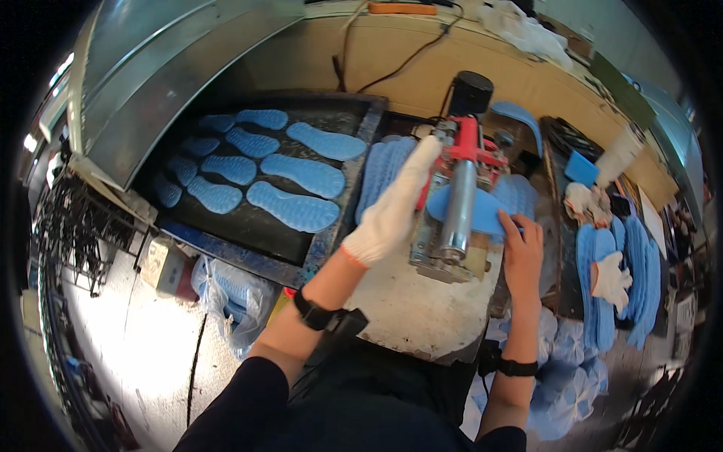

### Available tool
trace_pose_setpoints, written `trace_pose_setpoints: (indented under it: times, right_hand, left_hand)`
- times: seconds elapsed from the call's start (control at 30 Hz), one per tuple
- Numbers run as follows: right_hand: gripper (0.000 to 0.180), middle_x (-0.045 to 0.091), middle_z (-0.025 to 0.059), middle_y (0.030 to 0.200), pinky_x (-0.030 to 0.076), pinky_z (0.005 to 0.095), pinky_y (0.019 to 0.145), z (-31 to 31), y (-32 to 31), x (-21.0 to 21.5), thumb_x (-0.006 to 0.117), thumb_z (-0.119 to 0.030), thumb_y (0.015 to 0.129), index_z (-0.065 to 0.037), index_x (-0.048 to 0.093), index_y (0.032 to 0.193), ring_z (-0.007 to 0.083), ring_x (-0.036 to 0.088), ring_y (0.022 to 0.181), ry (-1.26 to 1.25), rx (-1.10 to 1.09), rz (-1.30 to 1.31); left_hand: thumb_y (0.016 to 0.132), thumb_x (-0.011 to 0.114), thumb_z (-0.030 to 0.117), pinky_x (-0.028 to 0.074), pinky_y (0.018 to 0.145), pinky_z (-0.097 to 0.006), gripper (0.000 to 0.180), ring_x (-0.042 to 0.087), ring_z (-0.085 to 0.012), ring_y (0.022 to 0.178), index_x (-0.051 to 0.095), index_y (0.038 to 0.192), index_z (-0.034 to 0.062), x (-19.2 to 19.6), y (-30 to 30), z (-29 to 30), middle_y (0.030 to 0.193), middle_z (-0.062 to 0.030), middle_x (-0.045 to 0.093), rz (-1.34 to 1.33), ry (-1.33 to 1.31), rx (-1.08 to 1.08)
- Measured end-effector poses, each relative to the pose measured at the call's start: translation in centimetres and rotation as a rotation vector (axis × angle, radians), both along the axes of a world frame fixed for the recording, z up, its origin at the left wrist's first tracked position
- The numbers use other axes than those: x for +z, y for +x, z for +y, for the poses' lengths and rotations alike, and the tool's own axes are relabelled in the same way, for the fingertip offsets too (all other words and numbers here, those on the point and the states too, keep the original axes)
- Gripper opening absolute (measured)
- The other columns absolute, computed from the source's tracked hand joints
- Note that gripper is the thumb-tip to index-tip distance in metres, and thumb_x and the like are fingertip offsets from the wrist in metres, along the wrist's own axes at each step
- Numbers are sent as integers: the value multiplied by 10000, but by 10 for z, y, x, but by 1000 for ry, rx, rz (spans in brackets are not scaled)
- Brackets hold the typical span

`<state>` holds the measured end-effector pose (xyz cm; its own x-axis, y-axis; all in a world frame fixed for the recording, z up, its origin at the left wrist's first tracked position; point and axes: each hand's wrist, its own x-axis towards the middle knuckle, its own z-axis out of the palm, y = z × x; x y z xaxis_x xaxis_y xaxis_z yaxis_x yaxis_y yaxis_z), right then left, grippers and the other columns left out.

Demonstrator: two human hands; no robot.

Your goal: Applying adhesive to shoe insoles using a roller gluing machine.

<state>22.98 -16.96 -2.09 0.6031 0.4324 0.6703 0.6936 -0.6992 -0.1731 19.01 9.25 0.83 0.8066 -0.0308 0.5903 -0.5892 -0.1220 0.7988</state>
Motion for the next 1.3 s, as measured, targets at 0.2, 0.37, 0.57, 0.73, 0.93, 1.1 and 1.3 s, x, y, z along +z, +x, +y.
trace_pose_setpoints:
  times: [0.2, 0.37, 0.57, 0.73, 0.93, 1.1, 1.3]
  right_hand:
    - [546, 569, 152, 1174, 438, 425, 930, 1, -5, -19, 593, 93, 779, -66, 546, 1299, 358, 535, 1073, -30, -16, 39]
    - [475, 587, 160, 1201, 440, 403, 949, -2, -5, -87, 592, -2, 863, -32, 511, 1330, 344, 566, 1104, 311, -23, 301]
    - [384, 608, 185, 1182, 428, 426, 973, -3, -1, -227, 596, -18, 840, 15, 569, 1222, 326, 570, 1115, 253, -77, 628]
    - [400, 618, 149, 1177, 452, 435, 934, 36, -12, -247, 663, -122, 845, -39, 552, 1219, 318, 593, 1082, 271, -19, 332]
    - [495, 570, 132, 1272, 447, 452, 966, -11, 18, -366, 543, -357, 923, -106, 495, 1347, 304, 562, 1143, 759, 67, 704]
    - [539, 496, 130, 1378, 449, 478, 964, -1, 19, -371, 523, -424, 932, -129, 488, 1381, 326, 518, 1213, 597, -44, 821]
    - [467, 517, 136, 1295, 456, 475, 933, 48, 9, -322, 555, -341, 897, -115, 531, 1305, 339, 524, 1159, 493, 160, 702]
  left_hand:
    - [1026, 431, 289, 222, 1155, -319, 589, 263, -289, 1439, 237, 1492, -15, -37, 9, 7, 1552, -191, 259, 135, -124, 39]
    - [1039, 304, 405, 130, 1180, -331, 617, 198, -272, 1459, 175, 1528, 51, -72, 3, 18, 1582, -138, 200, 392, -96, 27]
    - [1053, 225, 464, 243, 1140, -307, 606, 368, -160, 1338, 306, 1497, 60, -97, -28, 15, 1477, -70, 392, 595, -476, -148]
    - [1042, 296, 450, 332, 1094, -303, 586, 450, -178, 1295, 390, 1445, 35, -132, -60, 26, 1433, -95, 465, 754, -951, -17]
    - [1019, 363, 389, 483, 953, -367, 445, 611, -207, 1063, 572, 1231, 59, -18, -28, 79, 1156, -50, 643, 605, -1235, -10]
    - [997, 406, 407, 472, 980, -386, 465, 588, -257, 1103, 558, 1229, 34, -21, 98, 191, 1190, -91, 615, 394, -1293, 179]
    - [984, 337, 444, 462, 991, -457, 567, 531, -306, 1203, 461, 1349, 27, -47, 195, 271, 1347, -125, 523, 483, -1266, 512]
